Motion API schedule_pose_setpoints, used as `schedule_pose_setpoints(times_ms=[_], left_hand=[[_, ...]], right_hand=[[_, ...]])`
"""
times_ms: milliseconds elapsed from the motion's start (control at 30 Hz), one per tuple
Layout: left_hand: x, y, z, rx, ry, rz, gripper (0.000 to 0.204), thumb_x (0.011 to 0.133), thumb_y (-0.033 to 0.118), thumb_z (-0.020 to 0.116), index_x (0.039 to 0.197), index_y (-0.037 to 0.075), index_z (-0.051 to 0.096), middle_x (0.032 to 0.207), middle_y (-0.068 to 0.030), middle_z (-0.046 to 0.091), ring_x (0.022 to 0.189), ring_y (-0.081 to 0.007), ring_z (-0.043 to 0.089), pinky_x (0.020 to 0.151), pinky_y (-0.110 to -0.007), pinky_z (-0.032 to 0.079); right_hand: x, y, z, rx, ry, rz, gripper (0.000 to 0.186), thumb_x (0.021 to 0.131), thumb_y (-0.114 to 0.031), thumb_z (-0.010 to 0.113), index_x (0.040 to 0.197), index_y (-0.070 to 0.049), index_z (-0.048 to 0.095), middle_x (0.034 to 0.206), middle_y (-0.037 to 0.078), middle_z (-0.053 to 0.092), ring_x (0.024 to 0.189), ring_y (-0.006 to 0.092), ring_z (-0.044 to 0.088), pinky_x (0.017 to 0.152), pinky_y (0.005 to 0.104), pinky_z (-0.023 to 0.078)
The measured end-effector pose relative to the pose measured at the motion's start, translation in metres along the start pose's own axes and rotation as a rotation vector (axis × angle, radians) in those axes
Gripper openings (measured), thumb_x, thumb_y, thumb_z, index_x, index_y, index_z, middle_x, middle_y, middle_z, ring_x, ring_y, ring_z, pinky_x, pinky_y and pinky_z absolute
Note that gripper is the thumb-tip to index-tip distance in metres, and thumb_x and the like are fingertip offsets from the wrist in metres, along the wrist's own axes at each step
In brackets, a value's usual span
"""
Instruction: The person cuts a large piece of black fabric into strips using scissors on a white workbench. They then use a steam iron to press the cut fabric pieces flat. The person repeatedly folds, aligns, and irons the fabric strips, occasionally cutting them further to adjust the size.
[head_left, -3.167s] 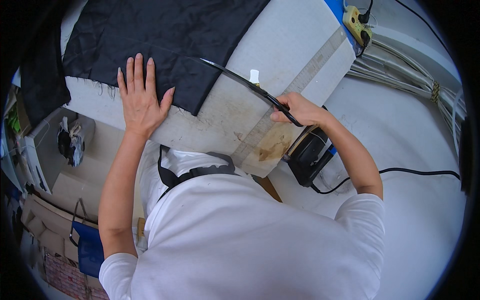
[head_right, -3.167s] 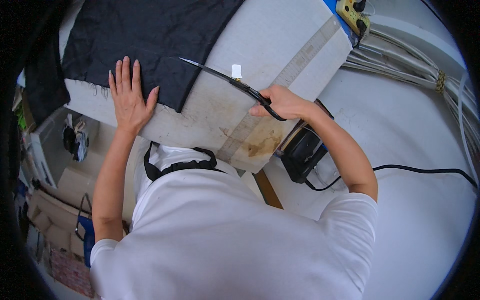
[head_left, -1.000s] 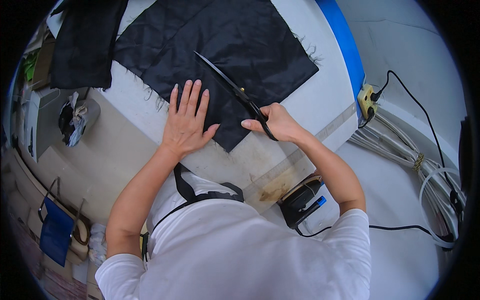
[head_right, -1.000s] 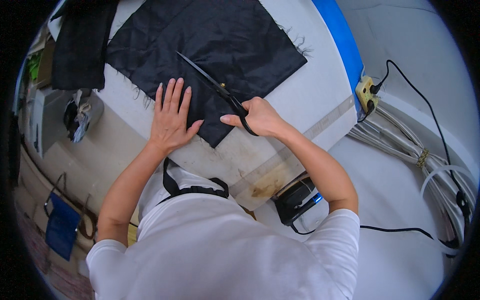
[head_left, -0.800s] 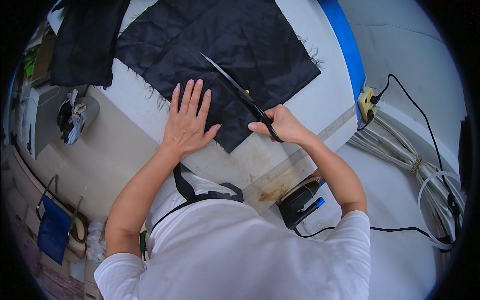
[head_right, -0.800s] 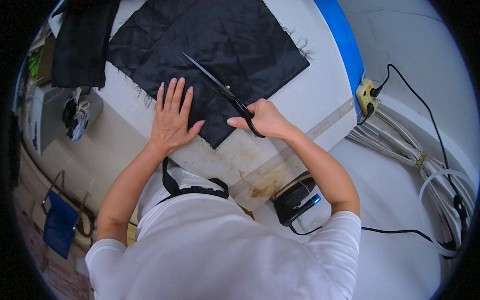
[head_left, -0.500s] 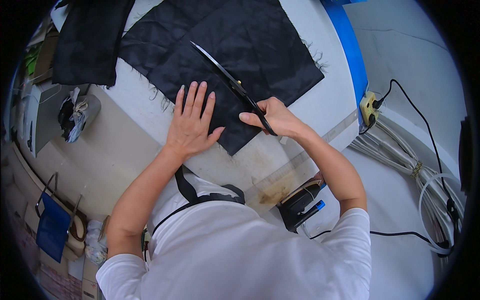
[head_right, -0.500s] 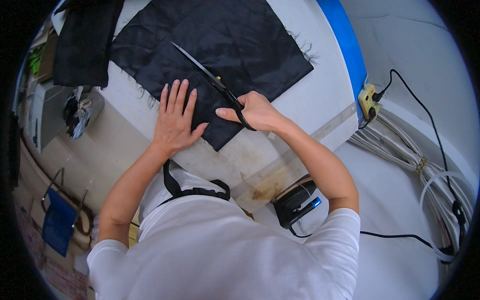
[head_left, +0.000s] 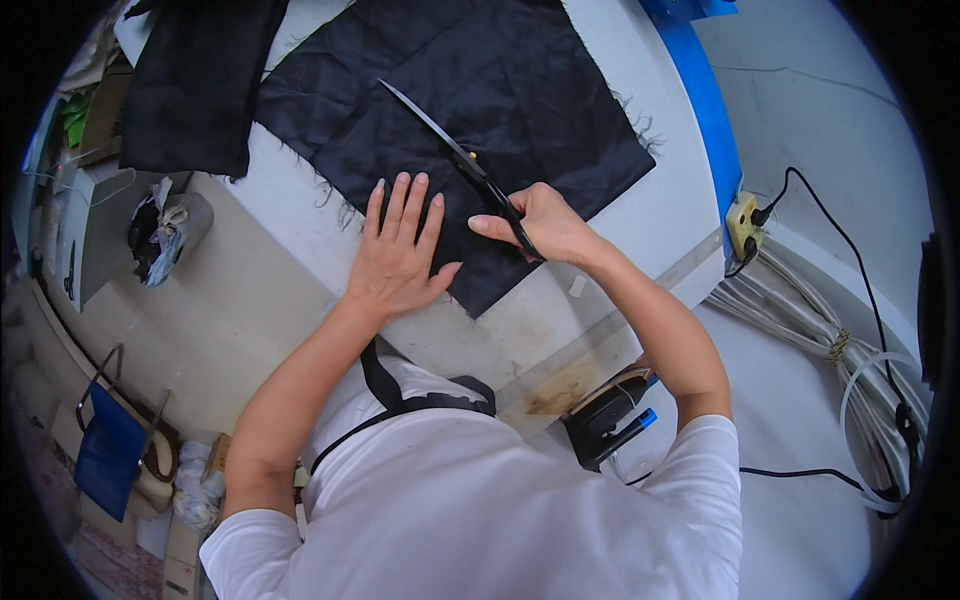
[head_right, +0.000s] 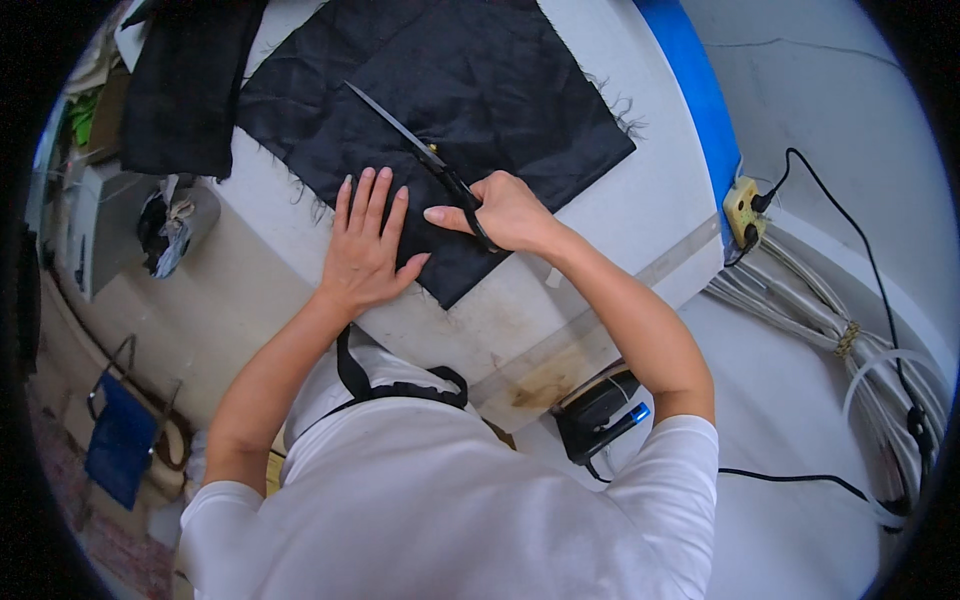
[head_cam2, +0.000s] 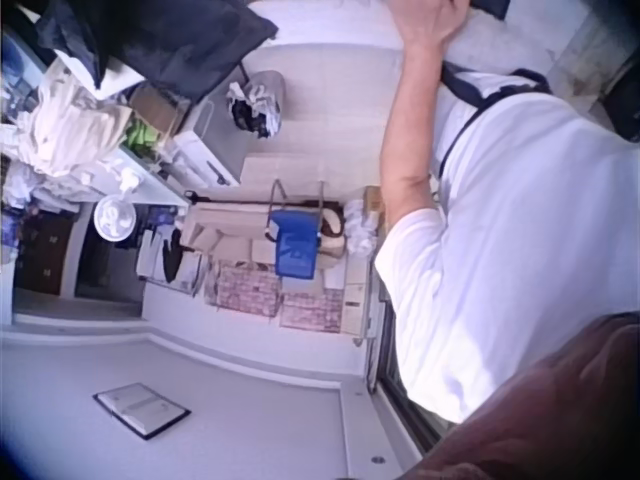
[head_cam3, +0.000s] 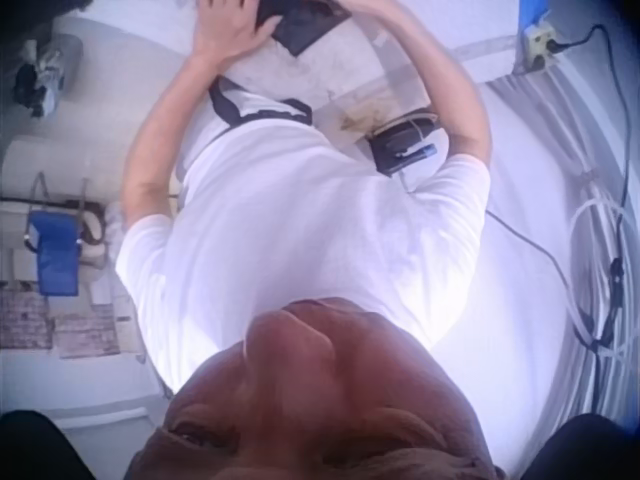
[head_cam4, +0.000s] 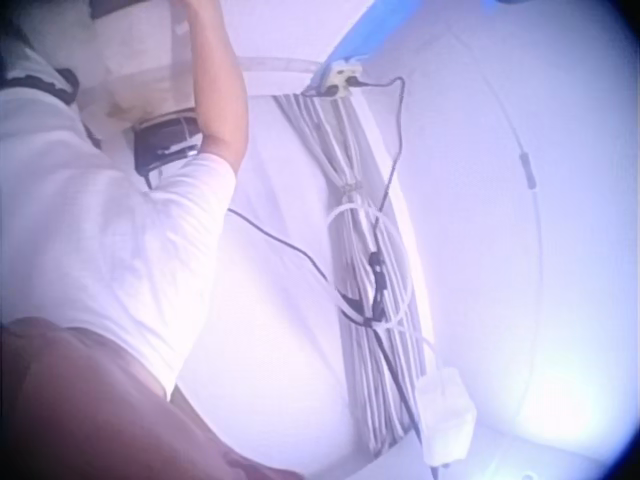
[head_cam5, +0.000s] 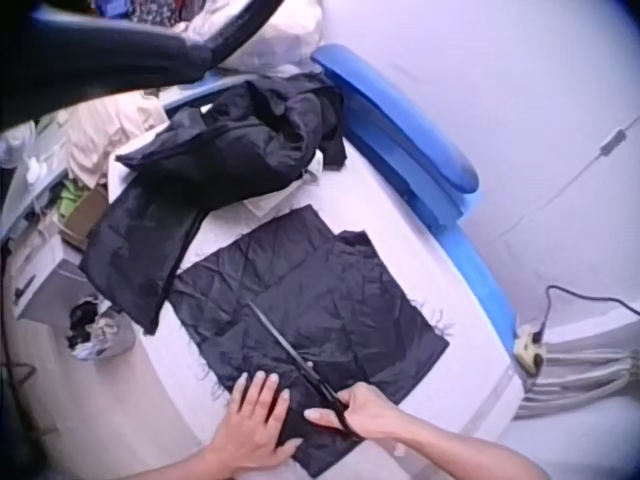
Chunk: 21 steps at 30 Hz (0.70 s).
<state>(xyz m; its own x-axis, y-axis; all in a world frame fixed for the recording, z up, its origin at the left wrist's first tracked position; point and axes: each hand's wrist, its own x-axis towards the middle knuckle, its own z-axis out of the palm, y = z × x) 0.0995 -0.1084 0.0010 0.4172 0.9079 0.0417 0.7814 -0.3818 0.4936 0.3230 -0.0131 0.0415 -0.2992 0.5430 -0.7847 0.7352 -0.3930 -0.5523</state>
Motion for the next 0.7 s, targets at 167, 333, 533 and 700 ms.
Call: schedule_pose_setpoints(times_ms=[167,333,533,700], left_hand=[[0.000,-0.002,0.002,-0.004,0.043,0.029,0.082,0.079,0.041,0.070,0.142,-0.003,0.042,0.153,-0.0284,0.031,0.144,-0.0455,0.025,0.118,-0.059,0.015],[0.003,-0.003,-0.004,-0.003,-0.003,0.027,0.082,0.079,0.040,0.071,0.141,-0.004,0.042,0.153,-0.0287,0.030,0.144,-0.0456,0.024,0.117,-0.059,0.015],[0.013,-0.014,-0.043,-0.054,-0.237,0.066,0.067,0.084,0.032,0.067,0.137,-0.004,0.048,0.140,-0.0257,0.050,0.111,-0.0400,0.055,0.098,-0.055,0.034],[0.058,-0.101,-0.106,-0.275,0.048,0.532,0.032,0.080,0.005,0.068,0.110,-0.002,0.059,0.108,-0.0200,0.059,0.094,-0.0366,0.057,0.081,-0.045,0.044]], right_hand=[[-0.010,-0.012,0.006,0.052,-0.014,0.016,0.058,0.078,-0.050,0.080,0.055,-0.001,0.061,0.046,0.007,0.055,0.042,0.0151,0.057,0.044,0.0281,0.044],[-0.060,-0.009,0.028,0.222,0.045,0.012,0.053,0.083,-0.046,0.078,0.056,-0.004,0.061,0.047,0.004,0.056,0.043,0.0117,0.056,0.043,0.0266,0.043],[-0.109,-0.011,0.119,0.610,0.223,0.093,0.041,0.088,-0.035,0.074,0.064,-0.006,0.057,0.053,-0.001,0.053,0.045,0.0066,0.049,0.044,0.0239,0.036],[-0.104,-0.063,0.188,0.663,0.398,0.232,0.044,0.080,-0.040,0.079,0.068,-0.002,0.060,0.057,0.000,0.053,0.053,0.0098,0.048,0.051,0.0283,0.039]])
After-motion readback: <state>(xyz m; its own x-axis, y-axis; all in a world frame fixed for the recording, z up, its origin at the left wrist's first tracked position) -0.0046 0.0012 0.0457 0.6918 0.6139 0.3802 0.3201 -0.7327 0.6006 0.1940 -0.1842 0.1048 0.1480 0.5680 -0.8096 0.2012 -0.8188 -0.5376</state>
